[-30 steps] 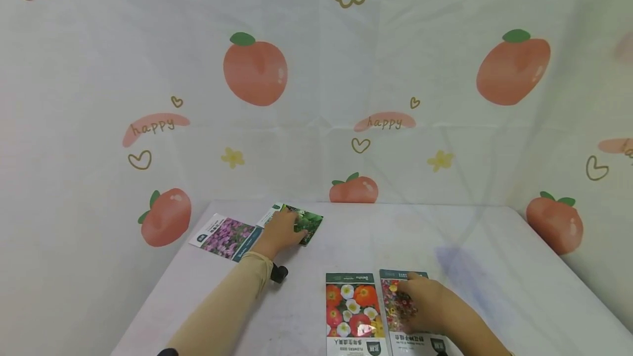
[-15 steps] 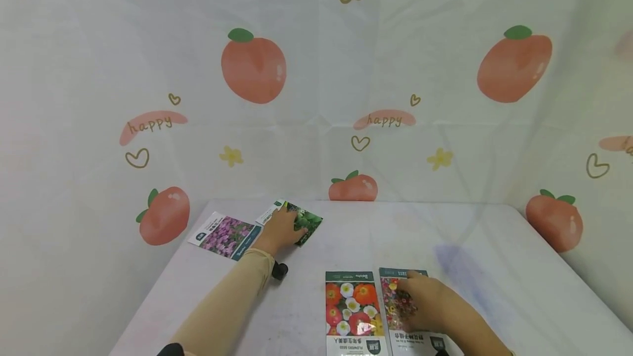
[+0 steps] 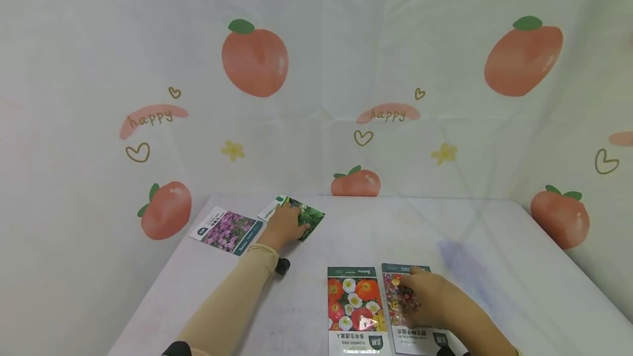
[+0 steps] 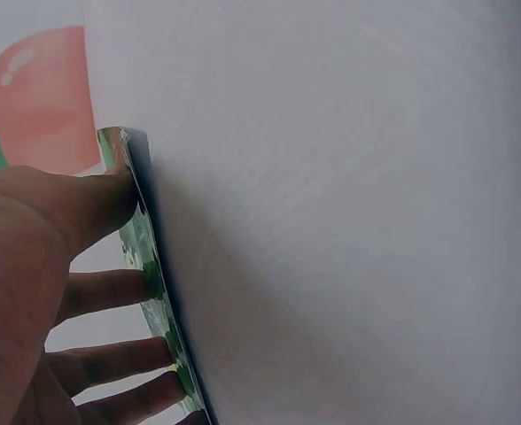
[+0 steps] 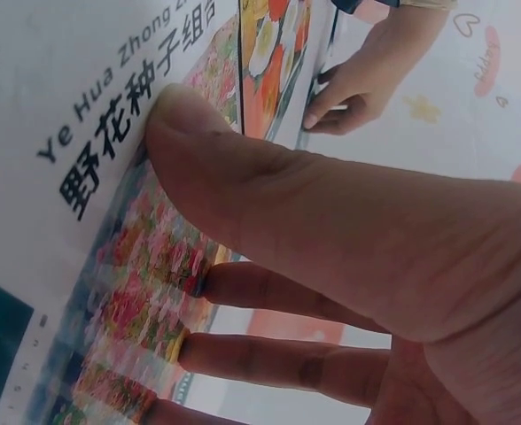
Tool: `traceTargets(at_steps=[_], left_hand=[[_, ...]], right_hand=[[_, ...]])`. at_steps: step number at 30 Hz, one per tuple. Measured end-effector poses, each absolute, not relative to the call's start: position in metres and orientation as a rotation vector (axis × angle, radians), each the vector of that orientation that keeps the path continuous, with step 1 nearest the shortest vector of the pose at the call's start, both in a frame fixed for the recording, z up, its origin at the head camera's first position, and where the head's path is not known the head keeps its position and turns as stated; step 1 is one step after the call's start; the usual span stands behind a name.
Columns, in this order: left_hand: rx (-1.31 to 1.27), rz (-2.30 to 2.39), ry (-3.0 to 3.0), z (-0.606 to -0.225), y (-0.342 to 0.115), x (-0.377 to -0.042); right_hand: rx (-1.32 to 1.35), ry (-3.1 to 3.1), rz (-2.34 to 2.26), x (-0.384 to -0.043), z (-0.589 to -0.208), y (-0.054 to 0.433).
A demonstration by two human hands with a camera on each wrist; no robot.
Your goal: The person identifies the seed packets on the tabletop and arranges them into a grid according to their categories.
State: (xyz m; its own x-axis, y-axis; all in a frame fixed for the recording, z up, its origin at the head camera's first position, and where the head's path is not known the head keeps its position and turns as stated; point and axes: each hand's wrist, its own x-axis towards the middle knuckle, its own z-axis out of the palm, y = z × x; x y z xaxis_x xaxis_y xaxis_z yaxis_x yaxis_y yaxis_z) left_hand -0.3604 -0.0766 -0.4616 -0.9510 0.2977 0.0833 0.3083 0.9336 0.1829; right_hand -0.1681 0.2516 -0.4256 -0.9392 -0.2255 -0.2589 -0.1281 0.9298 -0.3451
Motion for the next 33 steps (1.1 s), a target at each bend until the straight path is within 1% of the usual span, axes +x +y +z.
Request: traceTargets(at_steps=[10, 21, 33], left_hand=[[-0.479, -0.298, -3.042, -0.462, -0.078, -0.359], [-0.484, -0.279, -3.04, -0.459, -0.077, -0.35], [-0.492, -0.277, -3.038, -0.46, -0.071, -0.352]], right_hand=[[-0.26, 2.782, -0.475, -0.168, -0.426, 0.251], [-0.252, 2.782, -0.484, -0.167, -0.428, 0.248], [-0.263, 2.79, -0.486, -0.168, -0.427, 0.251]])
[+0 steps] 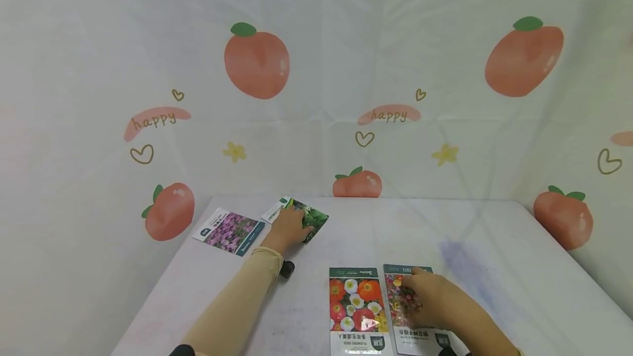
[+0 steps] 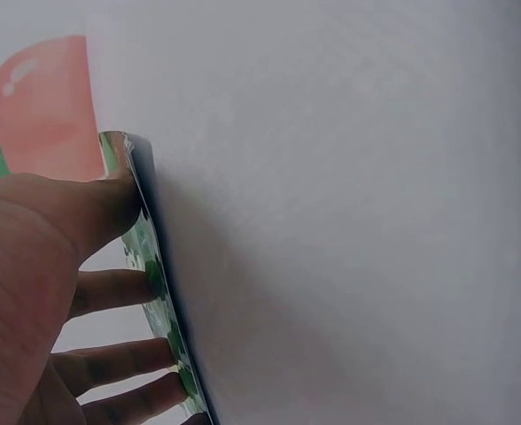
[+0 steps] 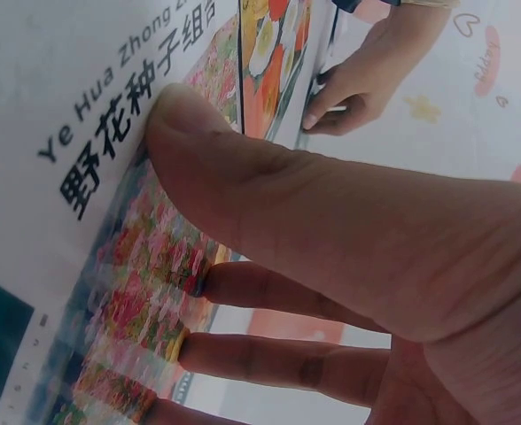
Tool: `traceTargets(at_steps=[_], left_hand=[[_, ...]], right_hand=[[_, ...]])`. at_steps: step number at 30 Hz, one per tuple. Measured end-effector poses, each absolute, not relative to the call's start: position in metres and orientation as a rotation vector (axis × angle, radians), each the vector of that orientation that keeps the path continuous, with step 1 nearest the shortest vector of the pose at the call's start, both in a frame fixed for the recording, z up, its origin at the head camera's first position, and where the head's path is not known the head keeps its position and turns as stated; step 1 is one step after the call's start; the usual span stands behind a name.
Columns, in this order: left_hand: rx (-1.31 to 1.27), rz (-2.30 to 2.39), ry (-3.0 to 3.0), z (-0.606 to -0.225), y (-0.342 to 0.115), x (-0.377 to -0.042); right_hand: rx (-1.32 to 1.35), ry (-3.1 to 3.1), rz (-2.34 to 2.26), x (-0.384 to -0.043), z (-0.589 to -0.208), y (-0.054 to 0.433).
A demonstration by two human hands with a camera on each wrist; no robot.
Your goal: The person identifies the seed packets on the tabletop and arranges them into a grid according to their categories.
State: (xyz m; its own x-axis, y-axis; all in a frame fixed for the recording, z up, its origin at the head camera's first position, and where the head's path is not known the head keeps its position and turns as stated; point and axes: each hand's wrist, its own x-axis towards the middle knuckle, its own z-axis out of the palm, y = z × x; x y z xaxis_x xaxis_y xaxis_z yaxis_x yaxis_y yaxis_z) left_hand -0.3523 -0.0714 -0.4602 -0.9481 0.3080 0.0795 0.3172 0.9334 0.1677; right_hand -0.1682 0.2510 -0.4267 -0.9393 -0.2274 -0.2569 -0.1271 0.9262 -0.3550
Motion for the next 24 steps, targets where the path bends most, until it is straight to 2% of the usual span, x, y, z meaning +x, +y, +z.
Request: traceTargets(at_steps=[24], left_hand=[[-0.518, -0.33, -3.042, -0.4535, -0.0674, -0.3452]], right_hand=[[-0.278, 2.789, -0.477, -0.1691, -0.4276, 0.2521]])
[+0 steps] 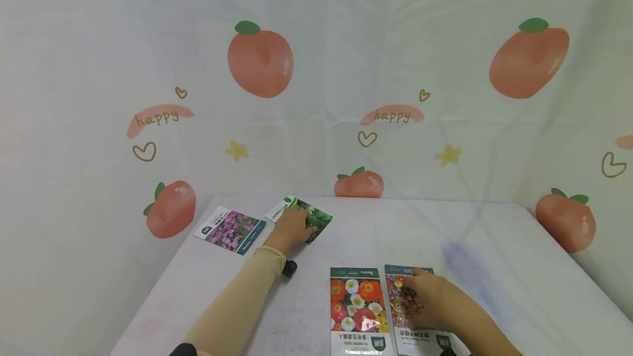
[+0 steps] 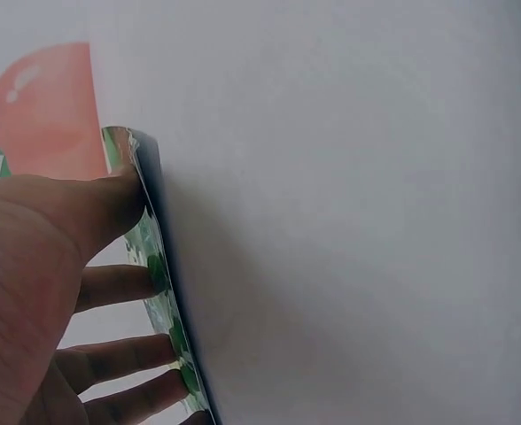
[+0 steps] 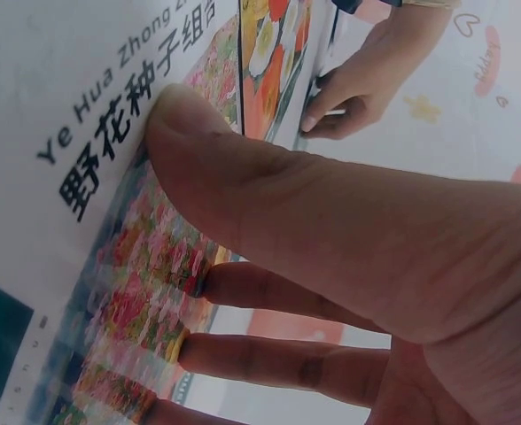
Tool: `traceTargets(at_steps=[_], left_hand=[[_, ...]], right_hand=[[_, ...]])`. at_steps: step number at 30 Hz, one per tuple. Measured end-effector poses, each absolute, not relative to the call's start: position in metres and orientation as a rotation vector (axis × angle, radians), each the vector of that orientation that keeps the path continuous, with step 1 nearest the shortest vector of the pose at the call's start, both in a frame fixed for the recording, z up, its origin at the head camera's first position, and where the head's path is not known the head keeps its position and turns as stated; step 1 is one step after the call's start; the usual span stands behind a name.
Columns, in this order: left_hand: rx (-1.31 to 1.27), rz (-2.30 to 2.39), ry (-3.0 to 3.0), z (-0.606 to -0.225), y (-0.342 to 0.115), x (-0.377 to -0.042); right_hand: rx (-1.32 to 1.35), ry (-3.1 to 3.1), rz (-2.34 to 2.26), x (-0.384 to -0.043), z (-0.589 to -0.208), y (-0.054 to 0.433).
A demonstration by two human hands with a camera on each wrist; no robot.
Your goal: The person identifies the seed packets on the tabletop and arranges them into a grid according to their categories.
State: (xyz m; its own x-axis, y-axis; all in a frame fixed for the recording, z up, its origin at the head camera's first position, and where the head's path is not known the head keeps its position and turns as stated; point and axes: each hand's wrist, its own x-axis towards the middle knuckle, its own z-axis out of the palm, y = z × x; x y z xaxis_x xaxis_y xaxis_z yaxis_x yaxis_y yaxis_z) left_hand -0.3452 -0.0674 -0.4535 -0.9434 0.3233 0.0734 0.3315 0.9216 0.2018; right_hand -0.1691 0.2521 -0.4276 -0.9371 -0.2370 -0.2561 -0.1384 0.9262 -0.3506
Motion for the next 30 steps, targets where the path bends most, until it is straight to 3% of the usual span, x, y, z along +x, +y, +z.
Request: traceTargets(at_steps=[30], left_hand=[[-0.618, -0.225, -3.058, -0.459, -0.032, -0.346]], right_hand=[[-0.291, 2.803, -0.382, -0.17, -0.426, 0.249]])
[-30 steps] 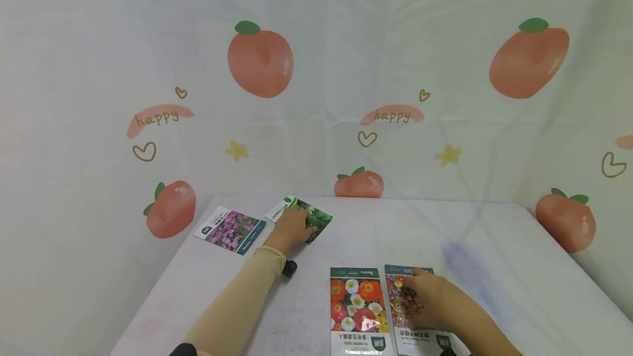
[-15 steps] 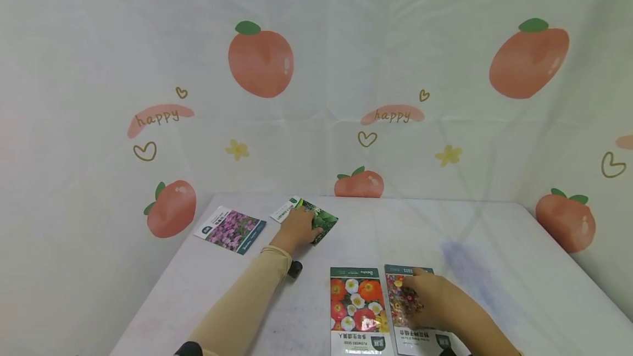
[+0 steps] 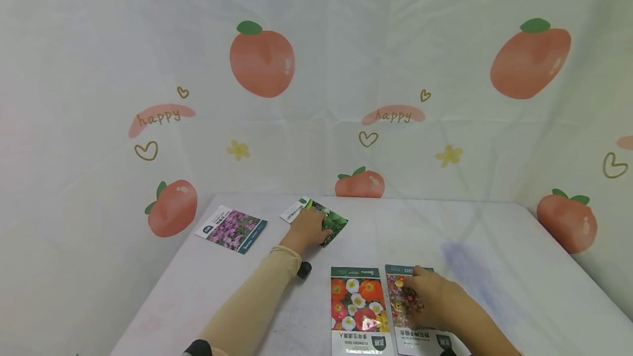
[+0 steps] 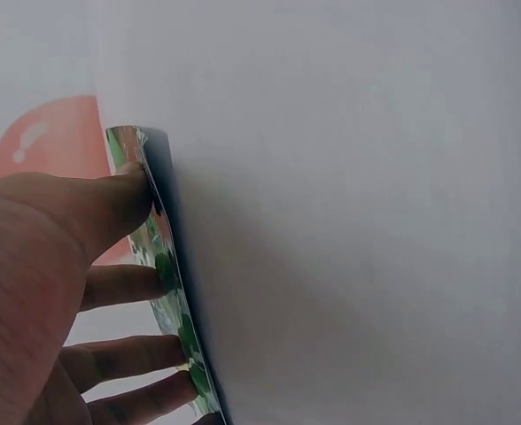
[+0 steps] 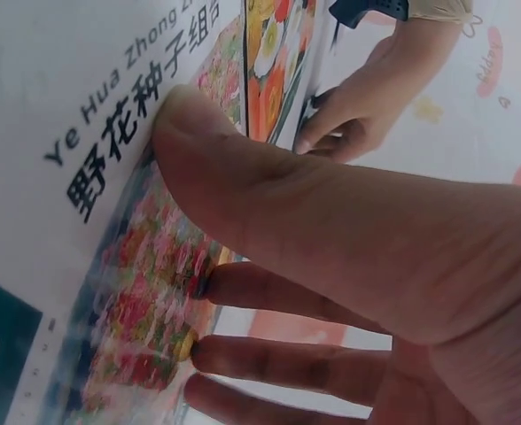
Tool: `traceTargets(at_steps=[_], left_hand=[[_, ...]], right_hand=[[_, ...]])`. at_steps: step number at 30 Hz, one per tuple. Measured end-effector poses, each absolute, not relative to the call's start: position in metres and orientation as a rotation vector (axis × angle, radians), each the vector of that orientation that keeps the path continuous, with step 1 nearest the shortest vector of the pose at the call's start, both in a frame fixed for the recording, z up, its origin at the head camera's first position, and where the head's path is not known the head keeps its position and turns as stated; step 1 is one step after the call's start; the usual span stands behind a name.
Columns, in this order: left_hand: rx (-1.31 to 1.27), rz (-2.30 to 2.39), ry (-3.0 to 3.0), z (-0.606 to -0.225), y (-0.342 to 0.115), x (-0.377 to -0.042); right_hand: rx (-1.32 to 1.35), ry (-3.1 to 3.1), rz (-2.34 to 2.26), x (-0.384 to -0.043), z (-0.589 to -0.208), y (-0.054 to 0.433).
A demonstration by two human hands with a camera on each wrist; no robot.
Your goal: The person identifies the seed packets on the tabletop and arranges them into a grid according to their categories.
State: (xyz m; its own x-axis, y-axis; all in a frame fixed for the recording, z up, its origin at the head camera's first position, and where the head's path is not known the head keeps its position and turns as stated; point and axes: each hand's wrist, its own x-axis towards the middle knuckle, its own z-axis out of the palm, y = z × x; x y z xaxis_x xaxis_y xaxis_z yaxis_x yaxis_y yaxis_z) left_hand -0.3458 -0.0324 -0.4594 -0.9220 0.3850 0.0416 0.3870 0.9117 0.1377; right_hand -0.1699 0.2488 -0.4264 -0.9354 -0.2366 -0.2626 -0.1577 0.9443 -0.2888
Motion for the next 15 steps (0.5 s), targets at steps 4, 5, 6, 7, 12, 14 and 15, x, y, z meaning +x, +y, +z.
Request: traceTargets(at_steps=[4, 5, 6, 7, 12, 14, 15], left_hand=[[-0.641, -0.205, -3.048, -0.46, -0.025, -0.346], [-0.641, -0.201, -3.052, -0.459, -0.023, -0.346], [-0.64, -0.2, -3.053, -0.458, -0.022, -0.345], [-0.639, -0.202, -3.054, -0.457, -0.021, -0.344], [-0.633, -0.2, -3.065, -0.453, -0.016, -0.34], [-0.634, -0.197, -3.068, -0.452, -0.015, -0.339], [-0.636, -0.194, -3.067, -0.452, -0.015, -0.339]], right_hand=[[-0.336, 2.777, -0.464, -0.17, -0.428, 0.25], [-0.351, 2.771, -0.489, -0.17, -0.429, 0.25], [-0.358, 2.766, -0.505, -0.171, -0.429, 0.251], [-0.362, 2.762, -0.517, -0.171, -0.43, 0.251], [-0.362, 2.753, -0.553, -0.17, -0.433, 0.252], [-0.354, 2.742, -0.57, -0.17, -0.433, 0.252], [-0.343, 2.731, -0.581, -0.17, -0.433, 0.252]])
